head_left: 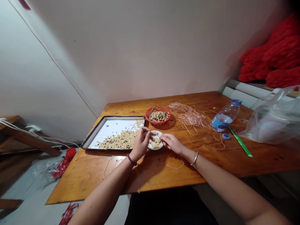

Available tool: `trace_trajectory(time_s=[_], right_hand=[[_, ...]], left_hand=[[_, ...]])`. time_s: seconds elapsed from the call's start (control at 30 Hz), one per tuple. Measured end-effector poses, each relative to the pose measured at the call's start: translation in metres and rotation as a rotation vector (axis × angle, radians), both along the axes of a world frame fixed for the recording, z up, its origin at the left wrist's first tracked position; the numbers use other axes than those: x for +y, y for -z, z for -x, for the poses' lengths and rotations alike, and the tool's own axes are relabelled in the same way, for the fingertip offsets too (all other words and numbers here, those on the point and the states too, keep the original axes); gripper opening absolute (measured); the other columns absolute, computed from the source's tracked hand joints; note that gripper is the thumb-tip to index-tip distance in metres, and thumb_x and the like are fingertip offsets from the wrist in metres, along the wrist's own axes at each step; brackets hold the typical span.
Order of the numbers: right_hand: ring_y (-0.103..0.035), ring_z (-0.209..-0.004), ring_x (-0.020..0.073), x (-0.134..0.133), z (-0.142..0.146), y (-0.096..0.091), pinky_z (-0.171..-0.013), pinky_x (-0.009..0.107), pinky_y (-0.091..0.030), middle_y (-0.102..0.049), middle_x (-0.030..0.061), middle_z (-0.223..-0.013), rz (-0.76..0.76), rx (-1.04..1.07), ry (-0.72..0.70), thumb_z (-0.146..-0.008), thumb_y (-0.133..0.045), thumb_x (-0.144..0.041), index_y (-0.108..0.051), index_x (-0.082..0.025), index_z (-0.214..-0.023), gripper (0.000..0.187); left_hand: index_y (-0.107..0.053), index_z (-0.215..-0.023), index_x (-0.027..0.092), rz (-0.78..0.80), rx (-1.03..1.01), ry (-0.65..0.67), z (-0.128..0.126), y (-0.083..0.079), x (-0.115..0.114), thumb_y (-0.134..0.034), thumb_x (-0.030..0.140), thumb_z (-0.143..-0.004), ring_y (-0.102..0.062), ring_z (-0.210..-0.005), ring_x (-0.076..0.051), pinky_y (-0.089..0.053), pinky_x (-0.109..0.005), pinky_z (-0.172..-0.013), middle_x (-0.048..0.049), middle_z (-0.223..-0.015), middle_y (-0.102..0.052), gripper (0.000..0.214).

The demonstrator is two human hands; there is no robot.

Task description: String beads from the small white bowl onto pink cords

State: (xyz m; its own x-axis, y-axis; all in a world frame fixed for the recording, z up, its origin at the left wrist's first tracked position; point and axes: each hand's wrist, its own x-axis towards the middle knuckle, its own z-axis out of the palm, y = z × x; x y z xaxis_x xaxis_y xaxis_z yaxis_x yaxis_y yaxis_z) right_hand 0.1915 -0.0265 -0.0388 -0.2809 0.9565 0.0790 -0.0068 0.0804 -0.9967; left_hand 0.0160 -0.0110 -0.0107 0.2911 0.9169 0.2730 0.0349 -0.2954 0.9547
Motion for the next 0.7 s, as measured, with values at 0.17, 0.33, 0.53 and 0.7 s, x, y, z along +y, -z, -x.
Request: trace_trajectory(time_s=[0.17,0.33,0.53,0.7], right_hand=[[-0.035,-0.038,0.0066,0.0013,-0.0024,-0.0005,-0.038,0.022,-0.024,-0.045,-0.0043,-0.052,0.029,-0.006,-0.002,-0.082,-0.045,-0.062,-0.06,-0.015,-0.076,0.05],[-0.032,-0.041,0.0071,0.0039,-0.0023,0.0026,-0.041,0.022,-0.024,-0.041,-0.0052,-0.05,0.01,0.005,0.054,-0.08,-0.05,-0.062,-0.056,-0.017,-0.068,0.047],[-0.043,-0.057,0.0114,0.0045,-0.0029,-0.002,-0.057,0.025,-0.035,-0.051,-0.0006,-0.06,-0.118,-0.012,0.132,-0.08,-0.052,-0.059,-0.061,-0.016,-0.072,0.045],[-0.05,-0.067,0.0138,0.0051,-0.0057,-0.0062,-0.066,0.026,-0.039,-0.058,0.0018,-0.067,-0.189,-0.042,0.169,-0.081,-0.054,-0.052,-0.06,-0.016,-0.068,0.039]], left_hand=[[-0.037,-0.091,0.02,0.1,-0.08,-0.049,0.0019,-0.0021,0.0068,-0.056,0.05,-0.084,-0.063,-0.061,-0.011,-0.038,-0.019,-0.05,-0.0054,-0.084,-0.071,0.036],[-0.04,-0.09,0.02,0.131,-0.137,-0.124,0.0049,-0.0043,0.0095,-0.059,0.051,-0.081,-0.062,-0.061,-0.011,-0.04,-0.019,-0.051,-0.0048,-0.084,-0.071,0.037],[-0.041,-0.09,0.02,0.158,-0.187,-0.143,0.0072,-0.0053,0.0105,-0.061,0.05,-0.08,-0.061,-0.06,-0.01,-0.04,-0.019,-0.051,-0.0051,-0.085,-0.071,0.038],[-0.042,-0.089,0.02,0.154,-0.211,-0.192,0.0053,-0.0078,0.0084,-0.062,0.05,-0.08,-0.06,-0.059,-0.01,-0.038,-0.018,-0.05,-0.0049,-0.083,-0.071,0.037]])
